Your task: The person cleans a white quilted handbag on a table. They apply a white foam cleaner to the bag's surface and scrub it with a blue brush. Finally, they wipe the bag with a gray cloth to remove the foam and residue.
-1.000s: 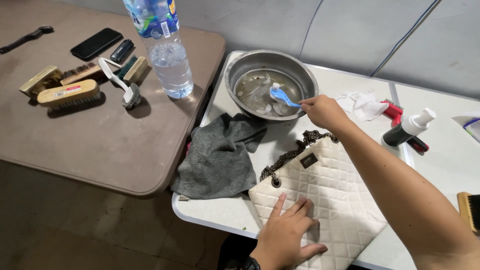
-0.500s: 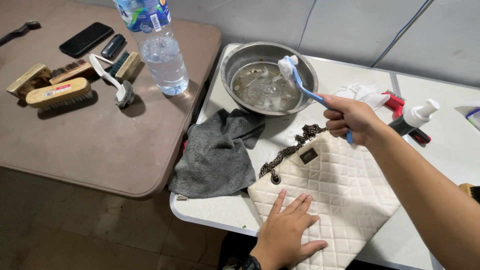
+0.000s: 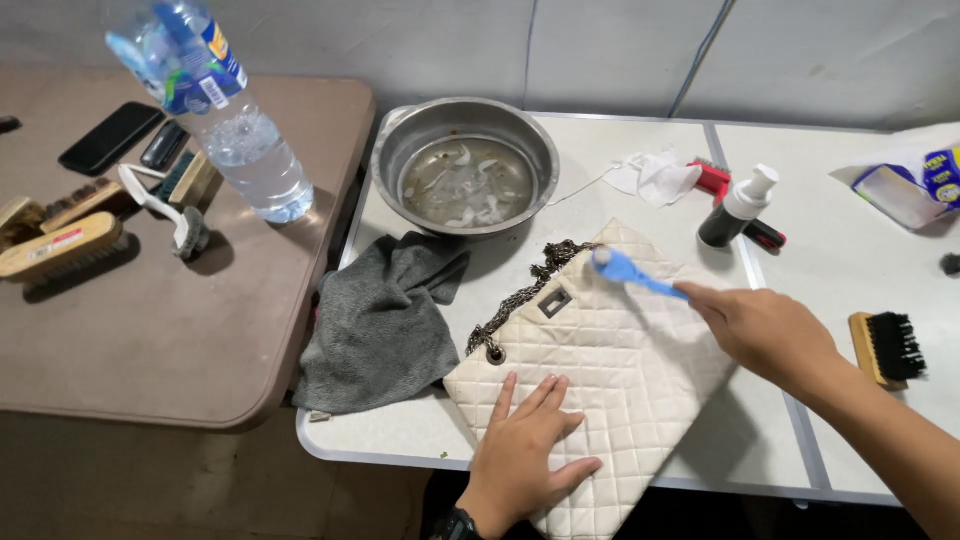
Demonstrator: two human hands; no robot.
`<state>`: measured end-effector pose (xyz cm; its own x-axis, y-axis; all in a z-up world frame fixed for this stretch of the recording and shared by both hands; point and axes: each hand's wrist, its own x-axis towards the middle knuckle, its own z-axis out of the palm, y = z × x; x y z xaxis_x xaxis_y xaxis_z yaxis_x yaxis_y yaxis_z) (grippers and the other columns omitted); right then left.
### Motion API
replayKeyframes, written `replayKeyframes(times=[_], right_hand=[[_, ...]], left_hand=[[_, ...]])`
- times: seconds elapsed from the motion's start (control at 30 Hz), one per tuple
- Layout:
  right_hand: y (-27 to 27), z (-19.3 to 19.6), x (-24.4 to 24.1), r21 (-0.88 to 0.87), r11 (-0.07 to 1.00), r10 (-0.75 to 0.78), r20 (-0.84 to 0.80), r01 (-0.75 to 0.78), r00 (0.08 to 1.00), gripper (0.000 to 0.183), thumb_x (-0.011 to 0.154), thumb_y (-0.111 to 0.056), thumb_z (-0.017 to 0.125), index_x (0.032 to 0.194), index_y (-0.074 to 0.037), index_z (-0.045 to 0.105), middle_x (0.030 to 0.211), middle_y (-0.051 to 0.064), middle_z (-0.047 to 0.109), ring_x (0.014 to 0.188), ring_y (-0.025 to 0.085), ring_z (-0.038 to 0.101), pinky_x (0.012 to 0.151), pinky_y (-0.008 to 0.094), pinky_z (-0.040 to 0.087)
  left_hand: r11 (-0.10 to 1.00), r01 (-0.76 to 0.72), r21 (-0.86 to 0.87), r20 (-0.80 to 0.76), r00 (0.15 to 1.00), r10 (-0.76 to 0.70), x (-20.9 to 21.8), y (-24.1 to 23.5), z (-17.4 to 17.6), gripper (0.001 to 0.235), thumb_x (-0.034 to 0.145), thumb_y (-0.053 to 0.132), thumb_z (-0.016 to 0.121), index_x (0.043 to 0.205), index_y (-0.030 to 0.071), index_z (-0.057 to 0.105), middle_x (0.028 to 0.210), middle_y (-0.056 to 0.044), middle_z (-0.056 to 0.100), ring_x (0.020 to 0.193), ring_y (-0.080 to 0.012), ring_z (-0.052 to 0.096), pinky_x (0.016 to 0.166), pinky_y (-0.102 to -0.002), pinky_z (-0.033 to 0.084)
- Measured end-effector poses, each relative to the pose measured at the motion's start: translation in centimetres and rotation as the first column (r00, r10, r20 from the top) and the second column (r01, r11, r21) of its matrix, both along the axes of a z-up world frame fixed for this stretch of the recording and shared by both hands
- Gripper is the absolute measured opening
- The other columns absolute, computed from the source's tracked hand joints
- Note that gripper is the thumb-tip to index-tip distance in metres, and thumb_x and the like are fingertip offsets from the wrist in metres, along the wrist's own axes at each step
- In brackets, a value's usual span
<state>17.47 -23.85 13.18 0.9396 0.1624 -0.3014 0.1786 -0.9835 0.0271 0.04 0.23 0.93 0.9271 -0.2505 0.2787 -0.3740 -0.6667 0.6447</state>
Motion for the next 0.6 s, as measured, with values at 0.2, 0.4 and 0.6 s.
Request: replayKeyframes(times=[0.2,0.4,0.6], right_hand=[[0.6,-0.6,-0.3,0.177,0.984,0.045,-0.083,-0.03,0.996,0.04,0.101,-0.045,0.049,0.138,-0.051,0.064,0.075,0.006,0.076,0.064,0.023,0.061,0.063,0.034,0.043],[1.3,-1.8,0.3,0.15,0.984,0.106,-0.037,-0.099,0.994,0.048,0.105,-0.045,0.03,0.147,-0.046,0.052,0.095,0.004,0.077,0.084,0.028,0.07,0.066,0.043,0.049],[0.3,-2.4,1.7,-0.113,0.971,0.227,0.165,-0.211,0.96,0.04,0.106,-0.039,0.036,0.146,-0.04,0.039,0.082,0.005,0.069,0.069,0.036,0.066,0.054,0.05,0.046]], left_hand=[[1.0,0.002,0.014,-0.056,0.998,-0.001,-0.1,-0.2,0.1,0.046,0.09,0.048,0.068,0.112,0.008,0.07,0.152,-0.021,0.05,0.146,-0.0299,0.042,0.123,-0.057,0.002],[0.999,-0.009,0.031,-0.056,0.998,0.011,-0.1,-0.4,0.1,0.049,0.091,0.05,0.067,0.116,0.008,0.071,0.153,-0.02,0.05,0.147,-0.029,0.041,0.122,-0.057,0.002],[1.0,-0.012,0.024,-0.011,1.0,0.012,0.2,-0.3,-0.5,0.049,0.09,0.05,0.068,0.114,0.007,0.07,0.151,-0.02,0.052,0.145,-0.0298,0.044,0.123,-0.058,0.004]])
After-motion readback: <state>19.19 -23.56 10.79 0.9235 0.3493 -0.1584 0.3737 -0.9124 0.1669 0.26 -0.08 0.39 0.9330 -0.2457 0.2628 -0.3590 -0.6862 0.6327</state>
